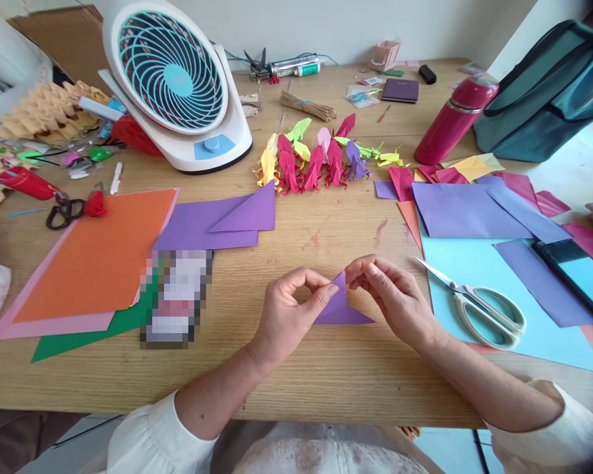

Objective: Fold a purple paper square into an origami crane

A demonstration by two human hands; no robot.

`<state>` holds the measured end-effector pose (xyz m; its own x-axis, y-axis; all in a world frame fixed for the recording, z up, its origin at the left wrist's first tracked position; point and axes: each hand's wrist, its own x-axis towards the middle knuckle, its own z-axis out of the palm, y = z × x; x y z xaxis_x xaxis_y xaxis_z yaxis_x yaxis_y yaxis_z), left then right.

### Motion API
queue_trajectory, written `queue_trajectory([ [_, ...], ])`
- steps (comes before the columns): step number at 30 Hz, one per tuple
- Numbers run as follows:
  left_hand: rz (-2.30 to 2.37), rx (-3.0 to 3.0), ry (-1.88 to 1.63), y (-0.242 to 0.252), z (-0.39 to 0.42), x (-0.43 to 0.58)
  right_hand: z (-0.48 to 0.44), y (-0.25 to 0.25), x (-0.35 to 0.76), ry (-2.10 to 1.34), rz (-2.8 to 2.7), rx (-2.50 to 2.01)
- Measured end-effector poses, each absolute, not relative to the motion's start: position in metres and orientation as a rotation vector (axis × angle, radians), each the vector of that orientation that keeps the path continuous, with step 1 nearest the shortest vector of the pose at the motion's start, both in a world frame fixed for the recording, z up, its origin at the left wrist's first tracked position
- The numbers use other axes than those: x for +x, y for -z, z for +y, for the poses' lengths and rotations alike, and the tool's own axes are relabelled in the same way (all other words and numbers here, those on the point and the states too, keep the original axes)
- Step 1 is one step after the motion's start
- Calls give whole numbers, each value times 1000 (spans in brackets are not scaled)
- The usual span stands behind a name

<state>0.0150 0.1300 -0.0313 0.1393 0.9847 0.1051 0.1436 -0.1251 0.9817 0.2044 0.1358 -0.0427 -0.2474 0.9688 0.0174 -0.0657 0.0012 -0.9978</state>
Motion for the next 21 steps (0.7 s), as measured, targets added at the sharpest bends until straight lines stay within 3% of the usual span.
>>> queue_trajectory([
  [9, 1131, 1129, -1194, 42, 138, 12, 132, 48, 193, -1511, -1524, -1095],
  [21, 1145, 1408, -912, 41, 139, 11, 130, 42, 191, -1366, -1668, -1168],
])
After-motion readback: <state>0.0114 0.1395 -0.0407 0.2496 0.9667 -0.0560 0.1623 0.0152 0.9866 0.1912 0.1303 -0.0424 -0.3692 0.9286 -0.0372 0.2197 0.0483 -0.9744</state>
